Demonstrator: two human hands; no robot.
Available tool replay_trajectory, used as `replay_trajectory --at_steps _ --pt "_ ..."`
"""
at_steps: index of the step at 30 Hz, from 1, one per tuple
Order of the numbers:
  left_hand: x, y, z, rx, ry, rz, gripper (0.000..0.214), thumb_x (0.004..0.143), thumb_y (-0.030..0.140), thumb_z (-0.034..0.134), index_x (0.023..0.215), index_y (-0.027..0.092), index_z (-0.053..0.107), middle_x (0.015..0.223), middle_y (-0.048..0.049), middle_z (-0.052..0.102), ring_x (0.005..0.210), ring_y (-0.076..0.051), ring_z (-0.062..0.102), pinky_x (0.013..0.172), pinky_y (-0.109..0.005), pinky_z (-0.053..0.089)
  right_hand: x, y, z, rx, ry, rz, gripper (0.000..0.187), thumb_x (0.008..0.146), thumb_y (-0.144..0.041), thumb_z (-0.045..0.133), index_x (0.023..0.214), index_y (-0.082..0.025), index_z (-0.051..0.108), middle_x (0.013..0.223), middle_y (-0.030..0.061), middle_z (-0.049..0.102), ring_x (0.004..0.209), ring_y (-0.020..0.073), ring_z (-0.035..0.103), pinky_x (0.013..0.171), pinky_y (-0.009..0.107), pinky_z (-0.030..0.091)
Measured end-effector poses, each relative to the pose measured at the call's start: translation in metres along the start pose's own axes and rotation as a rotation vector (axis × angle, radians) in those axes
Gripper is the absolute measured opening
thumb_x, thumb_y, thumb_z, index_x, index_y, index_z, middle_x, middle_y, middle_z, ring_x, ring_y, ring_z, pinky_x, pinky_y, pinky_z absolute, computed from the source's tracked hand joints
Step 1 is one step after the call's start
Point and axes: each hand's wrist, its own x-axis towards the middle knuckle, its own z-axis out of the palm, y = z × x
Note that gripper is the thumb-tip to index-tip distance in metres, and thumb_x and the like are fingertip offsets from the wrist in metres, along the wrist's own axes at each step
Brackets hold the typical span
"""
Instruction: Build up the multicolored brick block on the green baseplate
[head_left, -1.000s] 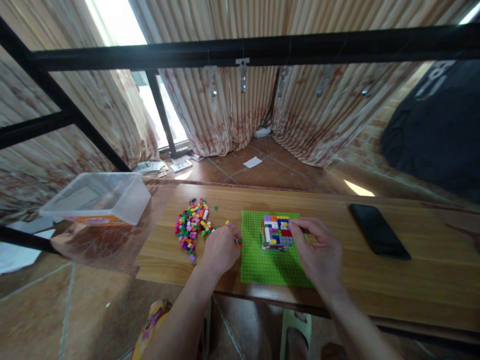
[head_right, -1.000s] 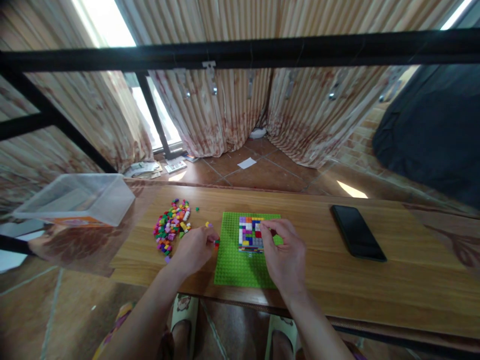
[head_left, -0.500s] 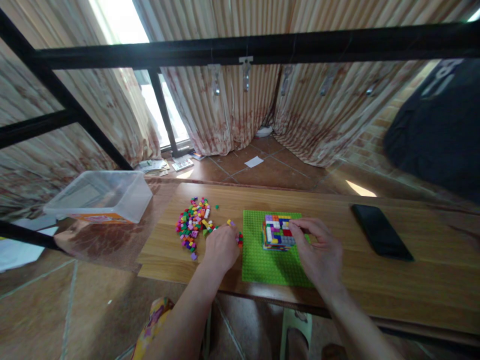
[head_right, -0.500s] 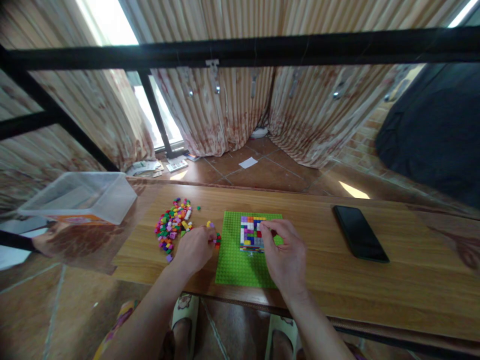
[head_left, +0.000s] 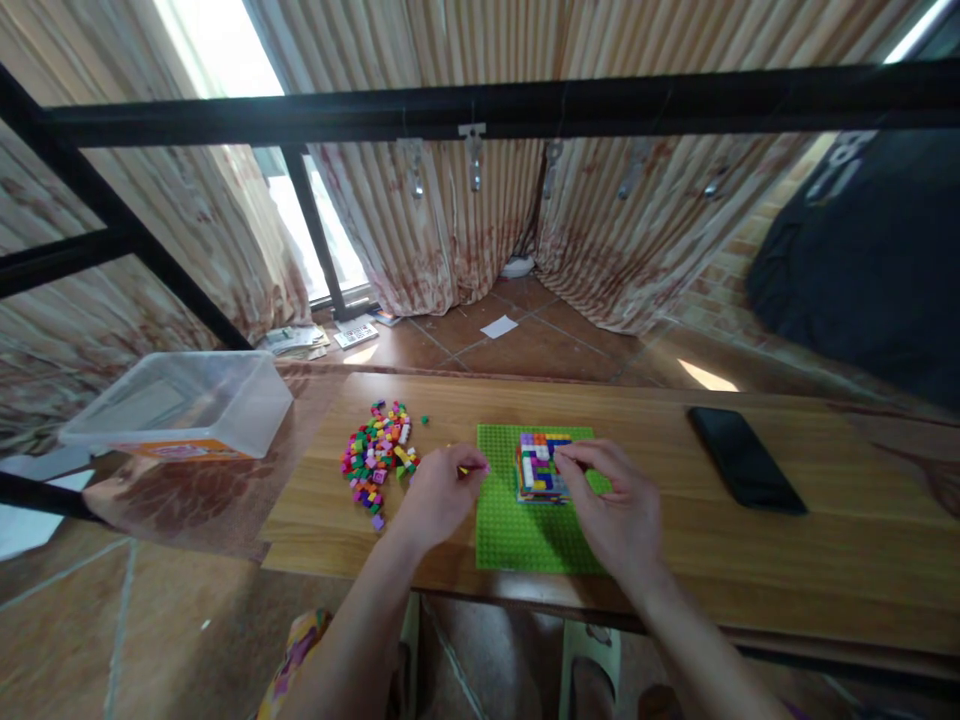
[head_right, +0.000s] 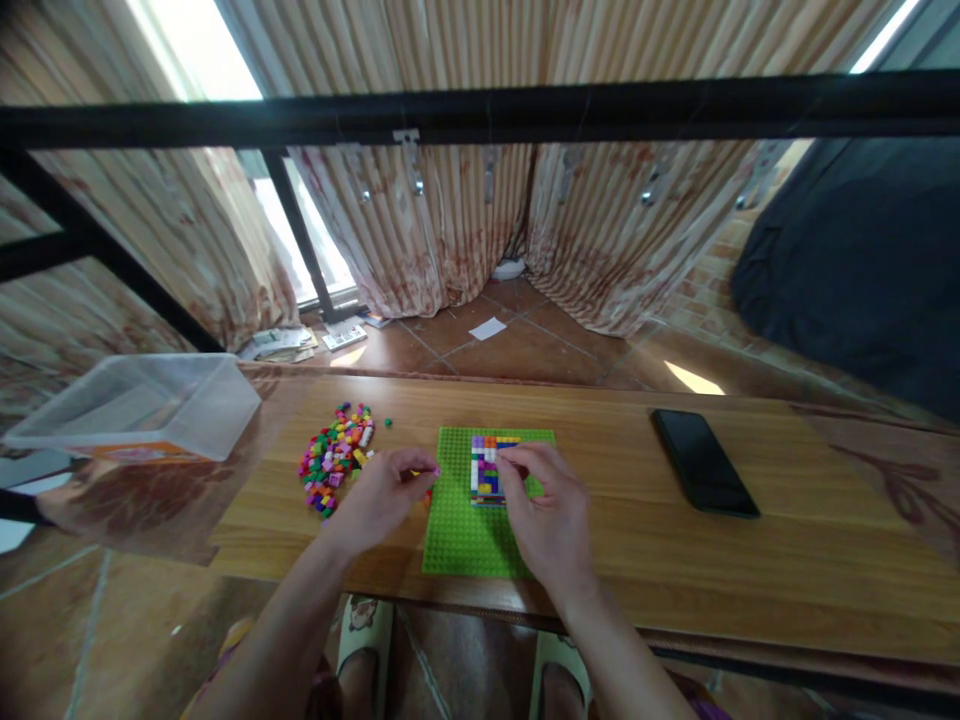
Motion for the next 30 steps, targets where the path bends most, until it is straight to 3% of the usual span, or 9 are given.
replay_trajectory --at_steps 5,11,15,30 --pt "0.0 0.007 0.008 -0.435 -0.069 -0.033 0.01 0.076 0.023 0.064 0.078 0.014 0.066 0.071 -0.0007 0.064 0.064 -0.012 0.057 0.061 -0.022 0.046 -0.005 -0.007 0.003 0.013 -0.095 -0.077 0.011 0.089 -0.023 0.059 0.09 -0.025 0.07 0.092 0.0015 0.069 0.086 0.0154 0.065 0.078 0.029 0.051" --pt "-0.003 0.019 0.005 -0.693 -0.202 -0.093 0.025 0.069 0.032 0.076 0.081 0.012 0.068 0.071 0.0003 0.064 0.061 -0.009 0.054 0.059 -0.02 0.045 -0.013 -0.006 0.011 -0.009 -0.205 -0.232 0.02 0.089 -0.017 0.059 0.103 -0.027 0.069 0.098 0.0026 0.07 0.093 0.0169 0.063 0.082 0.033 0.051" --pt "-0.005 0.02 0.001 -0.737 -0.294 -0.102 0.032 0.066 0.037 0.08 0.081 0.011 0.07 0.067 0.001 0.063 0.06 -0.008 0.053 0.06 -0.02 0.044 -0.015 -0.01 0.013 -0.018 -0.222 -0.304 0.023 0.09 -0.015 0.058 0.108 -0.025 0.068 0.098 0.0041 0.069 0.092 0.0166 0.063 0.081 0.033 0.052" --pt "-0.006 0.022 0.01 -0.689 -0.305 -0.058 0.039 0.071 0.048 0.075 0.076 0.011 0.067 0.065 0.0009 0.059 0.059 -0.008 0.051 0.058 -0.021 0.042 -0.013 -0.014 0.006 -0.037 -0.191 -0.302 0.012 0.087 -0.014 0.058 0.094 -0.022 0.065 0.089 0.0025 0.068 0.084 0.0151 0.064 0.076 0.029 0.052"
